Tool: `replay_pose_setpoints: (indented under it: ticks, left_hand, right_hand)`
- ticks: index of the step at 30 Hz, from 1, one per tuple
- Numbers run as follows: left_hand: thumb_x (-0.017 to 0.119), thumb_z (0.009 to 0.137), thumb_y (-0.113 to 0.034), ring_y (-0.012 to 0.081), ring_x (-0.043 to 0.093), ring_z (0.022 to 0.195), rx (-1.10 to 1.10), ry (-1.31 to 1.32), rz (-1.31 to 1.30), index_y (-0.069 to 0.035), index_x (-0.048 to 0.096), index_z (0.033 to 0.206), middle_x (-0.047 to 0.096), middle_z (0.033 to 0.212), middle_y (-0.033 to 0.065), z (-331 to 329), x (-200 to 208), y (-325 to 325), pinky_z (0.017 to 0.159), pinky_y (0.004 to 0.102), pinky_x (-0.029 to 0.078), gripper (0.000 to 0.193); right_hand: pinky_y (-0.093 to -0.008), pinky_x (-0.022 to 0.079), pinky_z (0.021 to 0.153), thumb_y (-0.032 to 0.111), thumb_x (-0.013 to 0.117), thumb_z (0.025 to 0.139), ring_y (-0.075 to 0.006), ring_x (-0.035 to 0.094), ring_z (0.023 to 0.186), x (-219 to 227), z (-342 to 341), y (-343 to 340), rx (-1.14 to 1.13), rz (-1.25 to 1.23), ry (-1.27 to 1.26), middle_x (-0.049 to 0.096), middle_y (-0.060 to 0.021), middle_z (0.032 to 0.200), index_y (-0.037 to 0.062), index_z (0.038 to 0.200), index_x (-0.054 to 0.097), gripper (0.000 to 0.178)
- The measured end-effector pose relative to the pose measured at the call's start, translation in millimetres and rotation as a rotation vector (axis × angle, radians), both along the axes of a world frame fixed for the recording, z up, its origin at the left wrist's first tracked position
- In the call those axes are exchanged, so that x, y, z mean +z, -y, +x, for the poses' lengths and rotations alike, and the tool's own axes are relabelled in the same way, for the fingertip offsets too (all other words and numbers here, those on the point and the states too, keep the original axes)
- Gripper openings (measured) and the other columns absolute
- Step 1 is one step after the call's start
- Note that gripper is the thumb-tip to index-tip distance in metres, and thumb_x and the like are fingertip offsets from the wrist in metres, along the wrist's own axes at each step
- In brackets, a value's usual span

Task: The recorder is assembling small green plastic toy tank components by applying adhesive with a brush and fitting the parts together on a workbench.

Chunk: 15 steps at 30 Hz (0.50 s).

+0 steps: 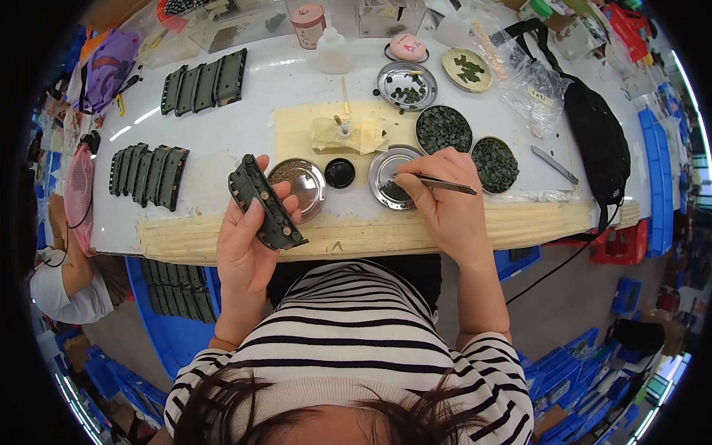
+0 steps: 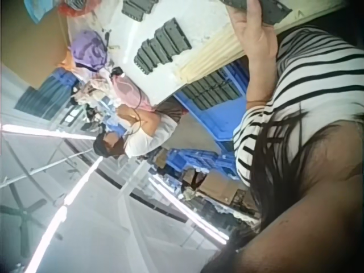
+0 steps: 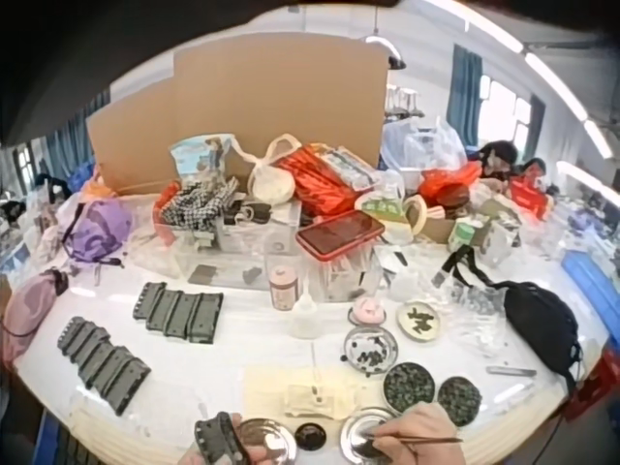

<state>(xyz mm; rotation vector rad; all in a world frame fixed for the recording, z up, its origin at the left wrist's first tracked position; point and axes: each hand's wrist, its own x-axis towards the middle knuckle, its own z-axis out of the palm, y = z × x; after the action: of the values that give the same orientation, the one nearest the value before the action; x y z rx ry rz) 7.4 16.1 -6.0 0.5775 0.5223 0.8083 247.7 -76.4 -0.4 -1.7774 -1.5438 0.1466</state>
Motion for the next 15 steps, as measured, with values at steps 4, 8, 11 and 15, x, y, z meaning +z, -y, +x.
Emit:
replay_pose_setpoints:
  ticks: [4, 8, 11, 15]
  left_hand:
    - [0.048, 0.098, -0.008, 0.0262, 0.064, 0.102, 0.010, 0.012, 0.149, -0.016, 0.017, 0.149, 0.055, 0.123, 0.0190, 3.5, 5.8, 1.5, 0.086, 0.0382, 0.056, 0.060]
    - [0.046, 0.098, -0.009, 0.0273, 0.064, 0.102, 0.027, 0.012, 0.175, -0.016, 0.020, 0.147, 0.053, 0.125, 0.0185, 2.2, 6.1, 2.4, 0.086, 0.0388, 0.057, 0.056]
    - [0.044, 0.100, -0.014, 0.0259, 0.066, 0.099, 0.061, -0.032, 0.165, -0.011, 0.033, 0.140, 0.053, 0.126, 0.0199, 1.8, 3.1, 4.1, 0.083, 0.0367, 0.059, 0.041]
    - [0.040, 0.102, -0.022, 0.0263, 0.066, 0.099, 0.062, -0.059, 0.170, -0.006, 0.049, 0.115, 0.052, 0.126, 0.0213, -0.2, -2.1, 3.5, 0.081, 0.0371, 0.060, 0.023]
  right_hand:
    - [-0.0343, 0.040, 0.073, 0.016, 0.069, 0.082, -0.0233, 0.054, 0.075, 0.0, -1.1, -0.3, 0.015, -0.002, 0.026, 0.064, -0.0031, 0.078, 0.0067, 0.084, 0.067, 0.010]
    - [-0.0341, 0.040, 0.073, 0.016, 0.069, 0.081, -0.0231, 0.054, 0.075, 0.0, -1.1, -0.4, 0.016, -0.008, 0.024, 0.065, -0.0027, 0.080, 0.0067, 0.084, 0.067, 0.010]
    - [-0.0342, 0.041, 0.073, 0.015, 0.068, 0.081, -0.0233, 0.055, 0.076, 0.9, -0.6, -0.7, 0.023, -0.002, 0.025, 0.065, -0.0030, 0.080, 0.0067, 0.084, 0.067, 0.009]
    - [-0.0346, 0.041, 0.072, 0.015, 0.068, 0.081, -0.0238, 0.054, 0.075, 1.2, -0.9, -0.8, 0.011, 0.002, 0.029, 0.065, -0.0034, 0.079, 0.0061, 0.083, 0.068, 0.009]
